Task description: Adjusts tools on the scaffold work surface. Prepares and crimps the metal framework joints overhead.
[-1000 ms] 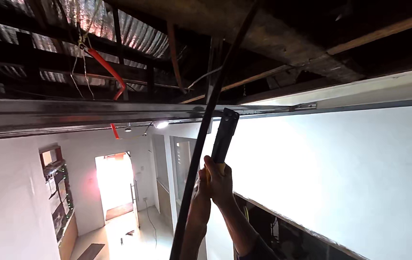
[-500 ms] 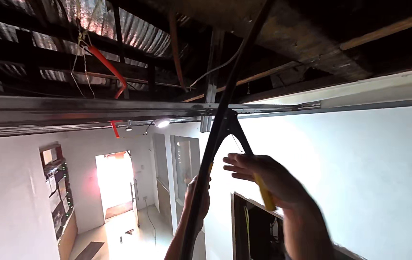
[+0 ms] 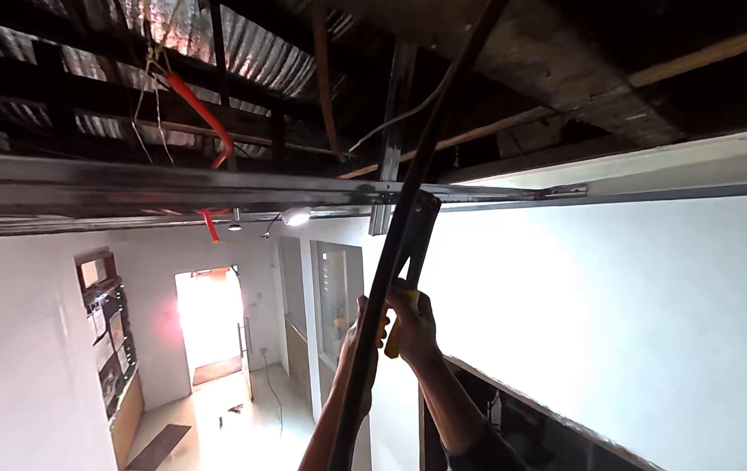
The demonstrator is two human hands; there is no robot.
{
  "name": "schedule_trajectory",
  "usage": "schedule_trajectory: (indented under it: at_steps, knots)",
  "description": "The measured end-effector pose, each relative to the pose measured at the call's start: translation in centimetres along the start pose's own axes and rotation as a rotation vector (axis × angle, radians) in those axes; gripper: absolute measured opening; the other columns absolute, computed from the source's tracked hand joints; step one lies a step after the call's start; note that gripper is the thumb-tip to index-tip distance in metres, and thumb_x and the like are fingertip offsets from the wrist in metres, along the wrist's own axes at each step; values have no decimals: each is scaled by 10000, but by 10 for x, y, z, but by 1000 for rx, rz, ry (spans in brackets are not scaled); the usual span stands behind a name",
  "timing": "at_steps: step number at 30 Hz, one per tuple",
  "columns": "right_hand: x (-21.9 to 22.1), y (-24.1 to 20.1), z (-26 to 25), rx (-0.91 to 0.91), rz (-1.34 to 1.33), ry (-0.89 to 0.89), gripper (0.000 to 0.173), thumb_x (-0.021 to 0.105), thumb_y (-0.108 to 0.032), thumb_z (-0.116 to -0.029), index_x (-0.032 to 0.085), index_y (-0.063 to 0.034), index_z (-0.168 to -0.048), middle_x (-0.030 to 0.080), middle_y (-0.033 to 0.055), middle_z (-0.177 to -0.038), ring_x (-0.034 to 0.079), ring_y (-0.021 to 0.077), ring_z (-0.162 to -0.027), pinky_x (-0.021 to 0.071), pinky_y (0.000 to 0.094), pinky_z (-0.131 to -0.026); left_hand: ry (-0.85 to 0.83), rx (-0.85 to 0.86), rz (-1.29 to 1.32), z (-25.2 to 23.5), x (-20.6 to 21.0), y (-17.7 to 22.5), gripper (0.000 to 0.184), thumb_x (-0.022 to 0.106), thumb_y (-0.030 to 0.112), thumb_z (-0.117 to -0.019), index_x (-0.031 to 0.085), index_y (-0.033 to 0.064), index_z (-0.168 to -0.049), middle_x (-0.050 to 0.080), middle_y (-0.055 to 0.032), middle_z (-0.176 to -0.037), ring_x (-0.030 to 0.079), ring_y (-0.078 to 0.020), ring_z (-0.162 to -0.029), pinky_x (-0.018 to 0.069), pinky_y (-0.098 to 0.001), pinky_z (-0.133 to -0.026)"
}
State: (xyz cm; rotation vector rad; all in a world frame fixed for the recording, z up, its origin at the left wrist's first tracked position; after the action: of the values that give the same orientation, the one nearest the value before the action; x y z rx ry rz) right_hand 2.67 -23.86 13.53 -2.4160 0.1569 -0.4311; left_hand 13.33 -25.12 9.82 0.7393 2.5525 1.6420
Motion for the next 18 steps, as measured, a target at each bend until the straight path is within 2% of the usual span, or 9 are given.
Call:
schedule_trajectory:
  at_steps: [3,4,6,8,11,13,14,16,18]
  knots:
    - [9,5,-6,-33,0,85,216,619,-295,-962,638,-106,-860,560,16,-587,516,118,-450,466,296,-432,34,19,-98,7,6,3,509,352,457,-1110,603,129,-1408,697,-31,-1123,641,-108,-956,519,-290,-836]
    - [10,9,-6,-15,-22,81,232,629,-314,-959,639,-100,-871,550,28,-591,509,131,-450,461,309,-431,53,20,-141,9,7,4,512,368,481,-1101,620,154,-1404,709,-14,-1110,641,-96,-935,512,-280,-816]
    - [9,10,-4,-17,-32,51,270,625,-357,-963,645,-102,-877,577,37,-616,547,142,-476,486,316,-447,18,36,-178,10,9,9,449,382,434,-1106,653,149,-1322,700,10,-1058,627,-76,-915,498,-262,-811]
    - [2,8,10,-84,0,24,277,591,-337,-989,653,-91,-877,635,50,-657,595,152,-518,510,313,-473,-33,45,-174,18,7,4,377,430,347,-1103,682,89,-1214,692,-3,-995,630,-75,-891,510,-255,-808]
    - [-36,15,68,-90,244,-20,226,592,-317,-1010,710,-125,-994,670,6,-796,620,123,-647,541,303,-580,-124,-27,-276,55,-6,-39,378,445,377,-1086,667,71,-1095,672,3,-908,637,-75,-843,539,-275,-797]
    - [-74,30,140,118,382,-87,262,614,-320,-999,712,-112,-1125,683,-20,-857,645,101,-698,577,312,-627,-122,-153,-460,100,-30,-94,445,430,466,-1071,661,86,-1071,622,8,-843,599,-84,-750,531,-305,-709]
    - [-93,39,182,285,353,-103,284,631,-262,-983,692,-68,-1182,669,-3,-815,622,112,-640,564,325,-580,-118,-231,-543,125,-48,-127,462,422,474,-1071,666,81,-1075,602,0,-815,574,-103,-707,516,-329,-669]
    - [-134,62,251,712,324,-115,361,635,-168,-942,656,-29,-1275,637,45,-754,579,153,-558,536,365,-520,-127,-447,-625,174,-87,-205,481,425,459,-1081,684,54,-1086,612,-43,-807,575,-153,-702,515,-393,-679]
    - [-174,95,323,1179,403,-172,313,663,-182,-927,669,-51,-1211,638,51,-767,573,157,-585,520,370,-558,-196,-769,-572,270,-112,-292,532,387,519,-1077,683,79,-1034,580,-16,-771,542,-134,-665,492,-369,-651]
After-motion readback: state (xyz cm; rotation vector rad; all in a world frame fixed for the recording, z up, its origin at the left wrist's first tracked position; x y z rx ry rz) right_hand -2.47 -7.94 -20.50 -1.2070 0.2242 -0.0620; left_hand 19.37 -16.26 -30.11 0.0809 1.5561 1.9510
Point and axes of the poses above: each hand's wrist, its own z-axis away from the middle knuckle, its own x-axis out of the palm, y = z × x, the point moved 4 cm from there along -z, towards the middle knuckle
